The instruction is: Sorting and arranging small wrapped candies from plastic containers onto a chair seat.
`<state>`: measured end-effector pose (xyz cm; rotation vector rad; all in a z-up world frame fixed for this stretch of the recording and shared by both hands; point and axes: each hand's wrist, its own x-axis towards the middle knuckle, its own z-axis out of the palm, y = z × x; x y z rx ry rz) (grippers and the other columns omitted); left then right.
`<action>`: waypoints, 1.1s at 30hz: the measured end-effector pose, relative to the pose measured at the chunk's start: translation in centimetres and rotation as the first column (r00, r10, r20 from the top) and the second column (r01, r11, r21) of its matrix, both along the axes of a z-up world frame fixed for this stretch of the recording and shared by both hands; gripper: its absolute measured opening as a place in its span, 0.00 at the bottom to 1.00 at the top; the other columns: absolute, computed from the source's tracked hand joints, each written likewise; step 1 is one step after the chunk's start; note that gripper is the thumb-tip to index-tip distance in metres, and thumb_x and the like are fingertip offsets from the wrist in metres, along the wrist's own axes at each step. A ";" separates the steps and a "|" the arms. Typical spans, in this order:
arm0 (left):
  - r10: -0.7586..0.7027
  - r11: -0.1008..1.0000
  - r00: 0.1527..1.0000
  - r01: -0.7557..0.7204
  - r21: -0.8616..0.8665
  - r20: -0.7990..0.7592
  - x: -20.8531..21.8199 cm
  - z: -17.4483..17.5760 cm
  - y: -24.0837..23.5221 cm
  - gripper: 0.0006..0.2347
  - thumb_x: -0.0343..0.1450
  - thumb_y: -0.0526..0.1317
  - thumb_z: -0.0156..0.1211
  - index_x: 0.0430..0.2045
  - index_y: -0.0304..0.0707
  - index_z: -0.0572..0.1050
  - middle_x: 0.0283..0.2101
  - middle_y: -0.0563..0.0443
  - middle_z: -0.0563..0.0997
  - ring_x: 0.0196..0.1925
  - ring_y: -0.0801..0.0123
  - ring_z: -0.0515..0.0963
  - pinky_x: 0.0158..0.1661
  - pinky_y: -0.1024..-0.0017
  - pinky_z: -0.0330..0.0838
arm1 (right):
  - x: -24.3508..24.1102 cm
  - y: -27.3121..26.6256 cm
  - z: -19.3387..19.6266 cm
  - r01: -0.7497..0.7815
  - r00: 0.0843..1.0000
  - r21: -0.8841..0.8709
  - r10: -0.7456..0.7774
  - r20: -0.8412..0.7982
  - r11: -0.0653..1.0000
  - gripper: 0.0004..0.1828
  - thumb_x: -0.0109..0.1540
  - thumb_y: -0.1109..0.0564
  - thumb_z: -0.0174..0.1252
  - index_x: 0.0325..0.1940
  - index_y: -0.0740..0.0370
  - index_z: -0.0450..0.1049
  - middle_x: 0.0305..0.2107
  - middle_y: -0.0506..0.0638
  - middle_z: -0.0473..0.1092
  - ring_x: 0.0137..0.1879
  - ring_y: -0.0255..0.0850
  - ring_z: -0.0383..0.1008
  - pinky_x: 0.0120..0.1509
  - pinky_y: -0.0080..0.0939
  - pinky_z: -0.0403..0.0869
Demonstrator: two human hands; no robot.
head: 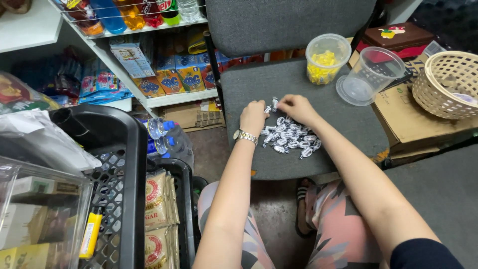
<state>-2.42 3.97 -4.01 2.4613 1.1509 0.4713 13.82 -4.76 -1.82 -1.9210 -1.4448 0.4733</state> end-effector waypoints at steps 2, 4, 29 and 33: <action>-0.013 1.000 1.000 0.013 0.016 -0.027 0.1 -0.5 0.4 0.10 0.65 0.40 0.71 0.37 0.40 0.80 0.36 0.46 0.81 0.43 0.46 0.85 0.41 0.52 0.82 | 2.4 1.4 -1.8 0.019 0.990 0.079 -0.030 0.138 0.997 0.06 0.64 0.53 0.62 0.44 0.49 0.80 0.33 0.49 0.78 0.43 0.47 0.81 0.49 0.47 0.78; -0.024 0.999 0.998 0.025 0.032 -0.053 0.0 -0.5 0.4 0.10 0.65 0.40 0.72 0.38 0.42 0.81 0.36 0.46 0.81 0.42 0.47 0.86 0.41 0.52 0.82 | 2.8 1.5 -1.3 0.025 0.960 0.160 -0.068 0.271 0.987 0.09 0.65 0.57 0.59 0.49 0.47 0.78 0.38 0.48 0.77 0.47 0.48 0.80 0.51 0.49 0.78; 0.093 0.995 0.989 -0.098 0.033 0.116 0.4 0.6 1.6 0.06 0.70 0.36 0.61 0.38 0.42 0.81 0.43 0.44 0.78 0.44 0.42 0.84 0.45 0.50 0.81 | 1.8 4.7 -0.2 -0.370 0.853 -0.094 0.378 0.361 0.924 0.09 0.64 0.52 0.61 0.46 0.55 0.75 0.38 0.51 0.73 0.48 0.51 0.77 0.50 0.51 0.78; 0.105 0.994 0.992 -0.106 0.022 0.077 1.2 -0.3 2.3 0.05 0.70 0.38 0.62 0.37 0.47 0.81 0.43 0.48 0.78 0.44 0.45 0.85 0.45 0.53 0.81 | 1.0 3.0 1.5 -0.410 0.848 -0.078 0.411 0.333 0.909 0.15 0.60 0.52 0.65 0.48 0.57 0.74 0.40 0.55 0.73 0.51 0.54 0.76 0.52 0.53 0.78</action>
